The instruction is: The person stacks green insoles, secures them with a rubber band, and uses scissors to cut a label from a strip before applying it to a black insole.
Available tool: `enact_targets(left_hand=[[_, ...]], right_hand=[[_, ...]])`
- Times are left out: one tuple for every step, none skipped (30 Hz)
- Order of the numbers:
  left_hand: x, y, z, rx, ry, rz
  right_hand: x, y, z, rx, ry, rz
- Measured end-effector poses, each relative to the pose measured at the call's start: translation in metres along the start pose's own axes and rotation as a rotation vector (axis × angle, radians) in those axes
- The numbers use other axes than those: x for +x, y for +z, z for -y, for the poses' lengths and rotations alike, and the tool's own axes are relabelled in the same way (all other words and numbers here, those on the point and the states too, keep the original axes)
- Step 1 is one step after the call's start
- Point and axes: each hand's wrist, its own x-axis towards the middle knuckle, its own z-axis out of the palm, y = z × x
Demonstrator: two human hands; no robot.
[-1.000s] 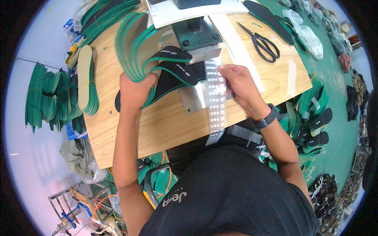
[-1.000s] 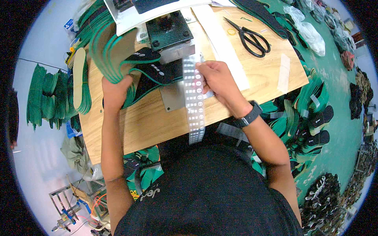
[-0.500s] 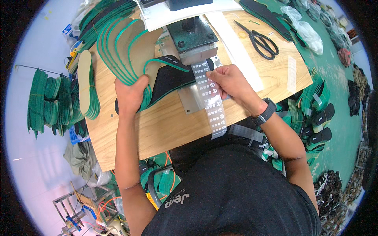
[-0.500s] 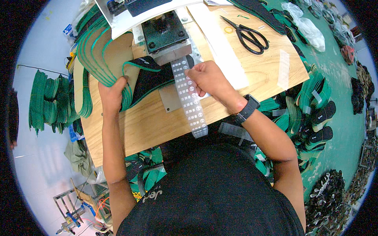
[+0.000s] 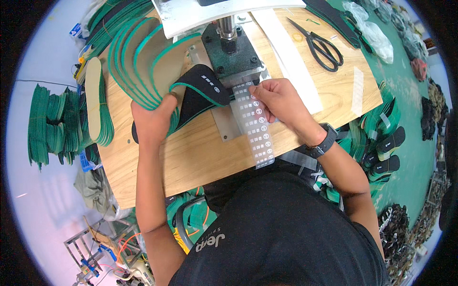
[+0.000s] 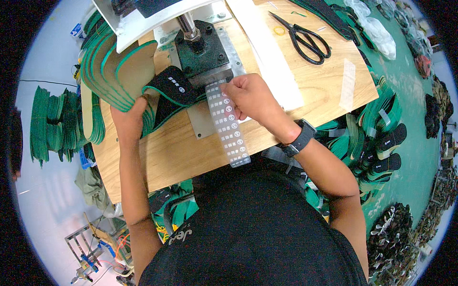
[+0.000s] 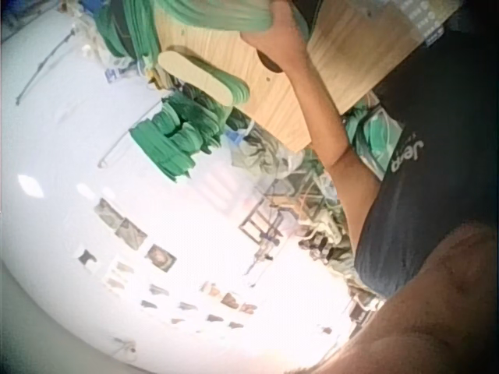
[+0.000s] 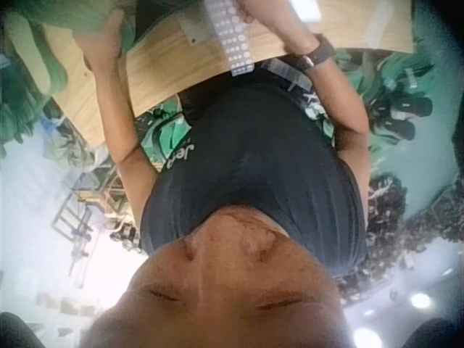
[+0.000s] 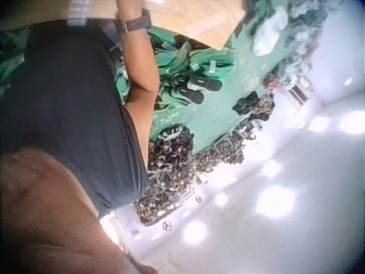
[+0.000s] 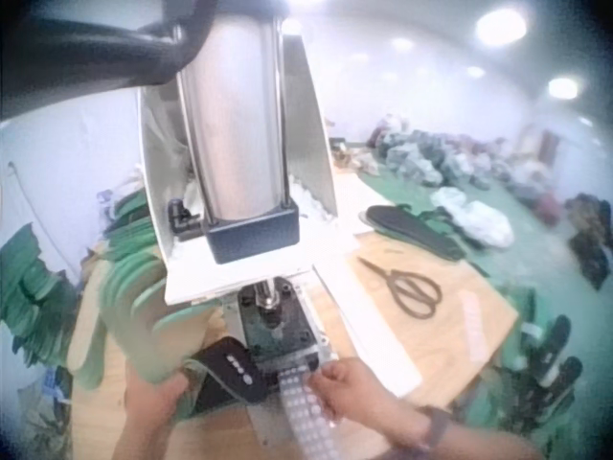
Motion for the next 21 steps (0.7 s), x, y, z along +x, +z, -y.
enact_targets(left_hand=[[0.001,0.0,-0.003,0.055,-0.051,0.069],[0.002,-0.001,-0.007,0.11,-0.102,0.139],[0.002,-0.001,-0.009,0.165,-0.153,0.209],[0.003,0.0,-0.01,0.27,-0.051,0.272],[0.003,0.003,-0.01,0.375,0.053,0.335],[0.002,0.006,-0.011,0.48,0.157,0.397],[-0.001,0.011,-0.02,0.418,0.192,0.413],[-0.001,0.013,-0.019,0.453,0.219,0.426],[0.0,0.016,-0.017,0.488,0.247,0.439],[0.0,0.017,-0.017,0.525,0.273,0.452],[-0.001,0.019,-0.018,0.541,0.254,0.445],[-0.002,0.02,-0.019,0.557,0.236,0.438],[-0.002,0.02,-0.022,0.577,0.224,0.428],[-0.002,0.018,-0.02,0.577,0.246,0.416],[-0.002,0.014,-0.013,0.576,0.268,0.403],[-0.001,0.012,-0.009,0.574,0.289,0.381],[0.0,0.013,-0.008,0.573,0.229,0.372],[0.001,0.014,-0.008,0.572,0.168,0.362],[0.004,0.013,-0.009,0.575,0.11,0.349],[0.005,0.01,-0.01,0.513,0.083,0.328],[0.007,0.007,-0.011,0.449,0.058,0.307]], right_hand=[[0.0,0.0,0.0,-0.005,-0.002,-0.002],[0.0,0.0,-0.001,-0.01,-0.004,-0.005],[0.0,-0.001,-0.001,-0.015,-0.005,-0.008],[0.0,0.0,-0.001,-0.026,-0.012,-0.008],[-0.001,0.0,0.0,-0.037,-0.019,-0.008],[-0.002,0.001,0.0,-0.048,-0.026,-0.009],[-0.003,0.001,0.002,-0.051,-0.017,-0.02],[-0.005,0.002,0.005,-0.054,-0.007,-0.031],[-0.006,0.002,0.006,-0.057,0.002,-0.043],[-0.007,0.001,0.005,-0.056,-0.019,-0.021],[-0.007,-0.001,0.003,-0.055,-0.04,0.0],[-0.007,-0.003,0.001,-0.054,-0.061,0.021],[-0.007,-0.005,-0.001,-0.049,-0.088,0.02],[-0.007,-0.006,-0.004,-0.044,-0.115,0.019],[-0.007,-0.007,-0.008,-0.04,-0.143,0.017],[-0.007,-0.009,-0.012,0.05,-0.134,-0.039],[-0.007,-0.011,-0.017,0.141,-0.125,-0.094],[-0.009,-0.014,-0.019,0.232,-0.116,-0.148],[-0.015,-0.013,-0.013,0.397,-0.095,-0.186],[-0.017,-0.02,-0.016,0.366,-0.085,-0.177],[-0.015,-0.023,-0.014,0.359,-0.098,-0.156]])
